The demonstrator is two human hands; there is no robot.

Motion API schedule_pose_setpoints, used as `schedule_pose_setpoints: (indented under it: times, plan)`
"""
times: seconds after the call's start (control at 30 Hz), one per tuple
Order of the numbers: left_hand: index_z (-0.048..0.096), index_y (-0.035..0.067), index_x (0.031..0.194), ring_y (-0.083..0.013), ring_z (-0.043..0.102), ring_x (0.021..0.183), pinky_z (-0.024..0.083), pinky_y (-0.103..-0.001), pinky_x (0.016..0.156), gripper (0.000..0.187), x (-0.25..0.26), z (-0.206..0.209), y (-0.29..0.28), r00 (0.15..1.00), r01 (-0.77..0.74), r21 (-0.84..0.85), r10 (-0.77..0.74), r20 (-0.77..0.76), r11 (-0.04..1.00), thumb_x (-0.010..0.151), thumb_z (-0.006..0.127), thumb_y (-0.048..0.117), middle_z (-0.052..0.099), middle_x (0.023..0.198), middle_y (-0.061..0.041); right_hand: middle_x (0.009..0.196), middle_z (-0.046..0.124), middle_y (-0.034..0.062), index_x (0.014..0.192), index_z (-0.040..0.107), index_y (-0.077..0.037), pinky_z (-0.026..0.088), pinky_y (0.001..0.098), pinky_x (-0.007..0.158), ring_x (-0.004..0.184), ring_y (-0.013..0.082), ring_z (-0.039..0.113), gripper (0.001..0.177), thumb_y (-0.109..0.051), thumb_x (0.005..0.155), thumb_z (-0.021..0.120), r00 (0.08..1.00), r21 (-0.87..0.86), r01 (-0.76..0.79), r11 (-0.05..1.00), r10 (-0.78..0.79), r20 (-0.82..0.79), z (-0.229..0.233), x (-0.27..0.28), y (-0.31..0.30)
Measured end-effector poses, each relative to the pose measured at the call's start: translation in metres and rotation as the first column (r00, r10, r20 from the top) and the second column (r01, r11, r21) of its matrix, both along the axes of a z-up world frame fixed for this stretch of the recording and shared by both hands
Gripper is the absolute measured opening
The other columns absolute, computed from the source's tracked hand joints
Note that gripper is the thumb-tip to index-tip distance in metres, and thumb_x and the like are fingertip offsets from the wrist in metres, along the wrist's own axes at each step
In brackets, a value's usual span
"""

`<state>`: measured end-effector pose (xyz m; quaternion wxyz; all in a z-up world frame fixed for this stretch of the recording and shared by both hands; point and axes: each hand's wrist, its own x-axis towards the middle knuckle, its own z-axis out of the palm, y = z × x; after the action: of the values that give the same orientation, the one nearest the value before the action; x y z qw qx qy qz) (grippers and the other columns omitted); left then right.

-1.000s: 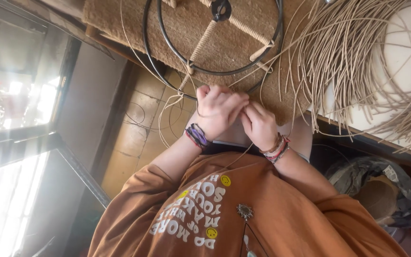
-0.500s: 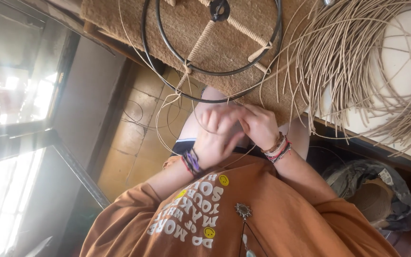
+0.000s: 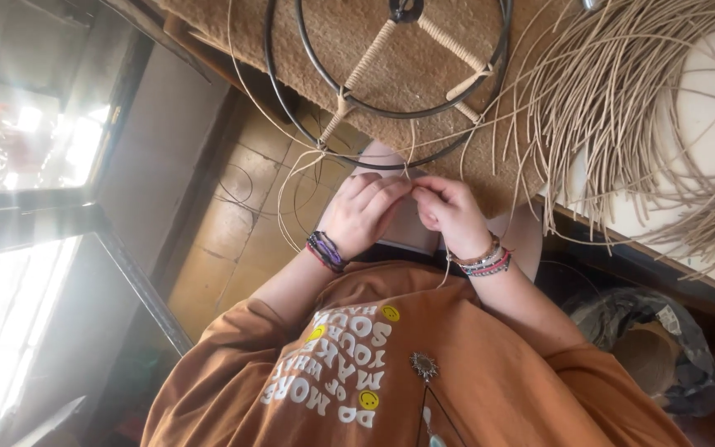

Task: Weaving rattan strands around a circular metal frame to create a furniture component, using a glue gun for assembly.

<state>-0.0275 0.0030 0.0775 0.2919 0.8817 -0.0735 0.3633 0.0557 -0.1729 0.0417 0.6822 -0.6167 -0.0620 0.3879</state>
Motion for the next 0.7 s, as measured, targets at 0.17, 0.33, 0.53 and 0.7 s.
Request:
schedule_pose_setpoints:
  times: [0.17,0.33,0.53,0.7]
  plan:
    - [0.069,0.015,0.102,-0.0197,0.063,0.074,0.049,-0.035,0.077,0.022,-0.014,0.011,0.032,0.990,0.018,0.144,0.003,-0.140,0.989,0.101,0.048,0.021,0.055,0.063,0.002,0.053,0.030,-0.0047,0.110,0.067,0.006,0.030,0.0142,0.036,0.043,-0.0004,0.038,0.017,-0.001,0.101,0.055,0.999,0.084,0.026,0.996,-0.022,-0.047,-0.008,-0.003,0.001]
    - [0.063,0.019,0.132,-0.0430,0.075,0.071,0.059,-0.052,0.072,0.049,-0.051,0.043,0.049,0.383,0.106,0.094,0.047,-0.923,0.990,0.091,0.065,0.045,0.073,0.069,-0.021,0.053,0.028,-0.0058,0.108,0.068,0.004,0.027,0.0140,0.037,0.041,0.0006,0.034,0.017,-0.006,0.103,0.056,0.994,0.070,0.013,0.997,-0.005,-0.108,-0.003,0.002,0.001]
    - [0.069,0.010,0.130,-0.0381,0.069,0.112,0.057,-0.047,0.094,0.031,-0.013,-0.003,0.019,0.933,0.191,-0.360,-0.283,-0.223,0.913,0.105,0.055,0.023,0.068,0.130,-0.011,0.063,0.033,-0.0048,0.115,0.063,0.003,0.032,0.0131,0.037,0.048,0.0006,0.039,0.018,-0.008,0.105,0.054,0.969,0.209,0.069,0.975,-0.015,-0.248,-0.010,-0.009,0.009]
    - [0.041,0.010,0.070,-0.0219,0.051,0.064,0.043,-0.029,0.065,0.047,0.035,-0.029,-0.019,0.920,0.351,-0.931,-0.145,0.363,-0.101,0.112,0.038,0.030,0.037,0.066,0.000,0.067,0.034,-0.0049,0.107,0.058,-0.003,0.028,0.0136,0.042,0.056,-0.0008,0.034,0.006,-0.008,0.103,0.059,0.991,0.164,0.063,0.984,-0.042,-0.128,-0.004,-0.011,0.019]
